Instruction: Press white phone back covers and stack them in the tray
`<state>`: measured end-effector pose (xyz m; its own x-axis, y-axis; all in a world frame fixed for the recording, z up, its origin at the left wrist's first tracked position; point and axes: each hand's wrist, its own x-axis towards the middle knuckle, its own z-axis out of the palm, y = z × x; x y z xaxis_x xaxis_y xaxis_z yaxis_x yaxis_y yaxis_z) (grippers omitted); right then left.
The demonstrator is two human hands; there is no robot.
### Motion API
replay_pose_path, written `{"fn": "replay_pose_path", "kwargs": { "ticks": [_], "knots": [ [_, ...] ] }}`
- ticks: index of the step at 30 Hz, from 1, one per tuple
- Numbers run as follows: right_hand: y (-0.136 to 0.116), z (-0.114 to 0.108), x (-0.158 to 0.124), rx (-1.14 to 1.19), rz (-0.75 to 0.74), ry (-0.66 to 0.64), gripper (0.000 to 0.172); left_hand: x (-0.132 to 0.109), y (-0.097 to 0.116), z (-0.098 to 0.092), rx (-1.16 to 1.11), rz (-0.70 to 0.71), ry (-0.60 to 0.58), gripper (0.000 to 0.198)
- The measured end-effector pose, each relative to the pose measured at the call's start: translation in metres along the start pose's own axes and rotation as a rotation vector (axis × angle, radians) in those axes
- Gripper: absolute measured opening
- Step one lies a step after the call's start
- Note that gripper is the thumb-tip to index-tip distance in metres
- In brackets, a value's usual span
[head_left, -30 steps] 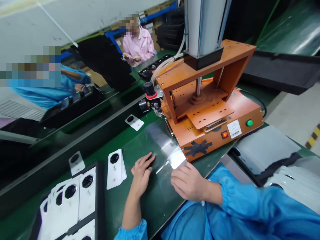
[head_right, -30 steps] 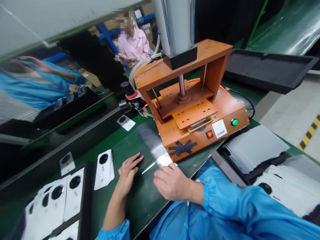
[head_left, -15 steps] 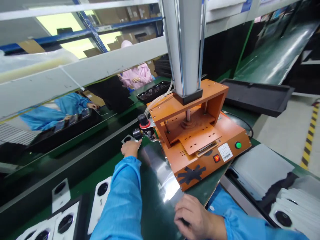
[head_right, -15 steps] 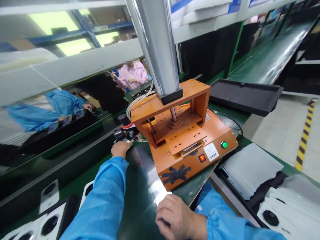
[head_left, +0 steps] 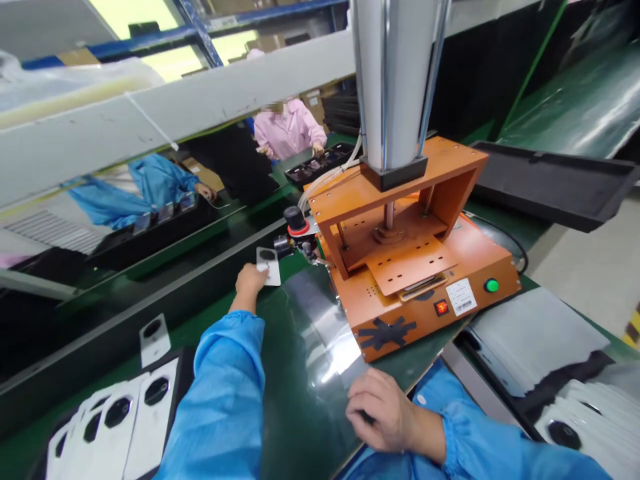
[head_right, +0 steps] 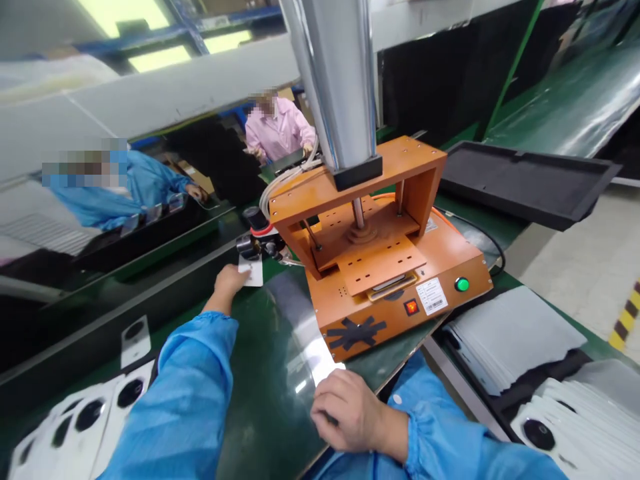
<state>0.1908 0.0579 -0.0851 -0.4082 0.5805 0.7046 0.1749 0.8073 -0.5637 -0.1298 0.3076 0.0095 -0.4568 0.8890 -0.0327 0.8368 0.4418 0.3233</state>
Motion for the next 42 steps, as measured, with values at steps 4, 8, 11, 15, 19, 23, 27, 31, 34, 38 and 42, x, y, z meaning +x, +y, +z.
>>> {"fn": "replay_pose_path", "kwargs": {
  "ticks": [4, 8, 11, 15, 19, 23, 27, 31, 34, 38, 42],
  "knots": [
    [-0.001, -0.003, 0.003, 0.073, 0.045, 0.032, 0.013, -0.071, -0.024, -0.013, -0.099, -0.016, 0.14, 0.048],
    [-0.015, -0.005, 0.015, 0.245, 0.212, 0.011, 0.007, -0.198, -0.069, -0.01, -0.252, 0.043, 0.199, 0.054],
    [-0.028, 0.0, 0.035, 0.456, 0.483, -0.07, 0.006, -0.292, -0.098, 0.012, -0.447, -0.01, 0.071, 0.037],
    [-0.024, 0.023, 0.069, 0.606, 0.786, -0.173, 0.011, -0.367, -0.104, 0.047, -0.544, -0.035, -0.039, 0.051],
    [-0.001, 0.048, 0.089, 0.556, 0.876, -0.26, 0.016, -0.387, -0.1, 0.057, -0.272, -0.02, -0.061, 0.083],
    [0.014, 0.059, 0.101, 0.409, 0.79, -0.306, 0.011, -0.392, -0.108, 0.062, -0.044, 0.21, 0.196, 0.071],
    [0.009, 0.072, 0.113, 0.225, 0.608, -0.359, 0.009, -0.394, -0.111, 0.074, -0.014, 0.355, 0.282, 0.055],
    [-0.007, 0.091, 0.123, 0.08, 0.586, -0.486, 0.009, -0.392, -0.108, 0.079, -0.002, 0.354, 0.33, 0.049],
    [-0.013, 0.102, 0.125, 0.025, 0.6, -0.599, 0.011, -0.389, -0.107, 0.078, -0.008, 0.354, 0.346, 0.047],
    [-0.012, 0.108, 0.12, -0.064, 0.543, -0.649, 0.013, -0.388, -0.107, 0.077, -0.009, 0.348, 0.368, 0.046],
    [-0.007, 0.109, 0.118, -0.154, 0.471, -0.619, 0.013, -0.389, -0.108, 0.079, -0.011, 0.339, 0.358, 0.047]
  ]
}}
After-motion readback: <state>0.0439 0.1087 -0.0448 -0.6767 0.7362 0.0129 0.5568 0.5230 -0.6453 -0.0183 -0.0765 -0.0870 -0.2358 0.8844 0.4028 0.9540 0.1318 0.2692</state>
